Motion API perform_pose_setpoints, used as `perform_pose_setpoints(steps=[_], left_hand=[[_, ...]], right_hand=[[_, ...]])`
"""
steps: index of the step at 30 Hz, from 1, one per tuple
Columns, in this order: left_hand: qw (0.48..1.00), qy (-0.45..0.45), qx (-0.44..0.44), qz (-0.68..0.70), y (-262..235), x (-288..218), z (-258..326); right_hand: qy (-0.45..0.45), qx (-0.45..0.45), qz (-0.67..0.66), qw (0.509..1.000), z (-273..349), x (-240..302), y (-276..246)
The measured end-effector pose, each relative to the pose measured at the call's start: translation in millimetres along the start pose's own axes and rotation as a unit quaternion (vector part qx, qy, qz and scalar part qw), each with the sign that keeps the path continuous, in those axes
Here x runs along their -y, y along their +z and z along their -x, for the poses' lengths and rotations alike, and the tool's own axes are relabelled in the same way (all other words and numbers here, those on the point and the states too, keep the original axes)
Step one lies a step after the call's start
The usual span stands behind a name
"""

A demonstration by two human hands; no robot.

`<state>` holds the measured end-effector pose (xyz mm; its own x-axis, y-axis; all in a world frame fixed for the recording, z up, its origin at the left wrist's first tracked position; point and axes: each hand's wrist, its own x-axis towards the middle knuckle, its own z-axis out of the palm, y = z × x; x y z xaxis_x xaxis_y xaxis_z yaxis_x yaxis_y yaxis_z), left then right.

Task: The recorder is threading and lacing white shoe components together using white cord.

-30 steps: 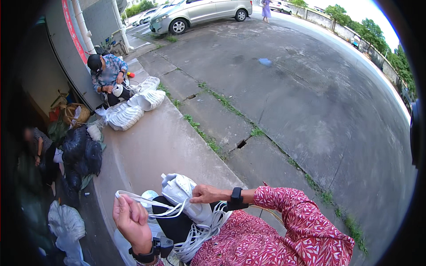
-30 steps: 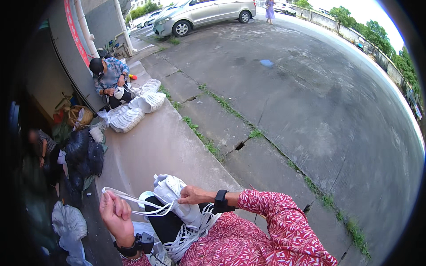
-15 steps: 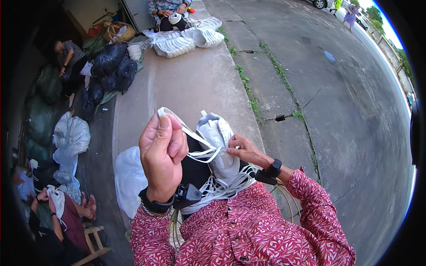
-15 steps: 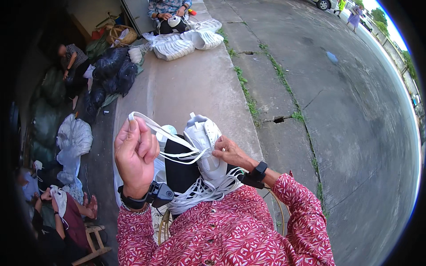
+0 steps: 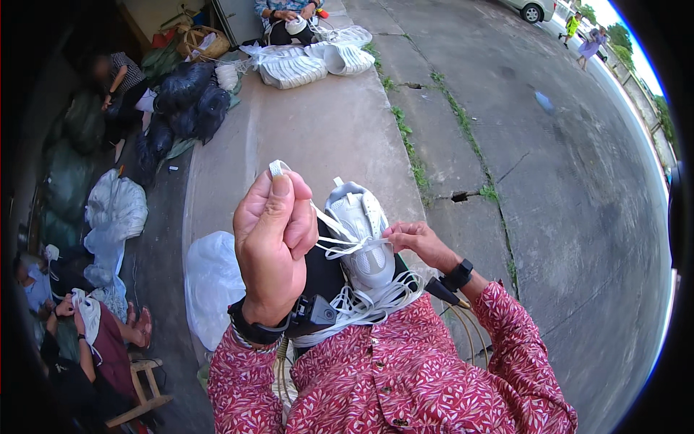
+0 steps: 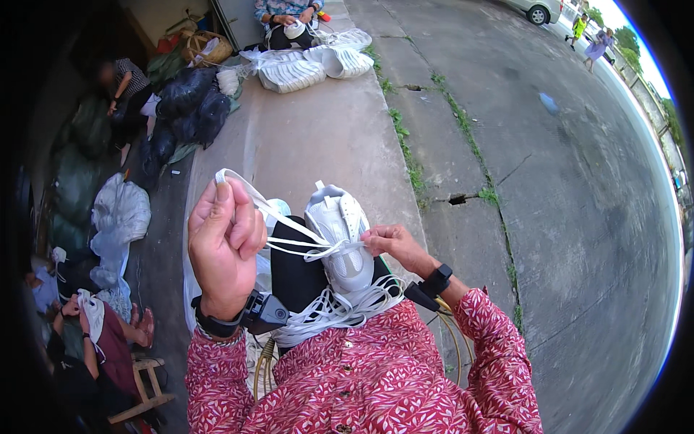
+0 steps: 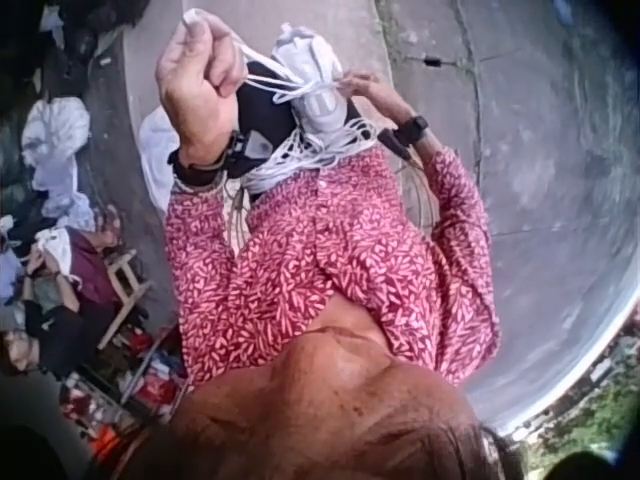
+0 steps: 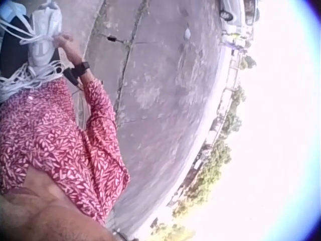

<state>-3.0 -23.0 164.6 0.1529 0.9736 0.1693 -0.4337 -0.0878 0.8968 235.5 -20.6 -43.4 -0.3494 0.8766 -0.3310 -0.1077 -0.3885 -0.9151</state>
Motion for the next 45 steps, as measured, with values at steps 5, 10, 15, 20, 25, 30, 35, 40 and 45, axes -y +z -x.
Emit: perform_pose_setpoints(steps=[5,10,15,20,25,30,35,40,45], left_hand=[[0.999,0.027,-0.020,0.019,5.3,-1.4,2.4],[1.000,0.021,-0.008,0.013,9.0,6.2,-7.4],[1.000,0.022,-0.005,0.008,17.3,8.4,-8.6],[1.000,0.026,0.003,0.002,13.2,11.4,-10.9],[0.997,0.047,-0.044,-0.036,16.1,10.9,-11.1],[0.981,0.118,-0.035,-0.151,14.2,13.2,-16.0],[0.980,0.101,-0.043,-0.166,7.4,13.3,-20.2],[0.988,0.054,-0.046,-0.137,2.3,21.1,-19.1],[0.992,0.019,-0.051,-0.113,-7.5,19.5,-9.6]], right_hand=[[-0.160,-0.009,0.164,0.973,-16.2,17.4,15.2],[-0.338,0.067,0.248,0.906,-0.7,57.2,67.9],[-0.393,0.080,0.229,0.887,15.9,80.4,105.7],[-0.413,0.079,0.139,0.897,11.9,95.3,124.4],[-0.413,0.058,0.165,0.894,5.1,104.8,128.3],[-0.393,0.078,0.080,0.913,5.7,107.9,126.3],[-0.384,0.107,0.071,0.914,4.4,120.4,123.3],[-0.348,0.156,0.019,0.924,4.9,125.8,124.4],[-0.276,0.196,-0.046,0.940,5.8,121.7,128.8]])
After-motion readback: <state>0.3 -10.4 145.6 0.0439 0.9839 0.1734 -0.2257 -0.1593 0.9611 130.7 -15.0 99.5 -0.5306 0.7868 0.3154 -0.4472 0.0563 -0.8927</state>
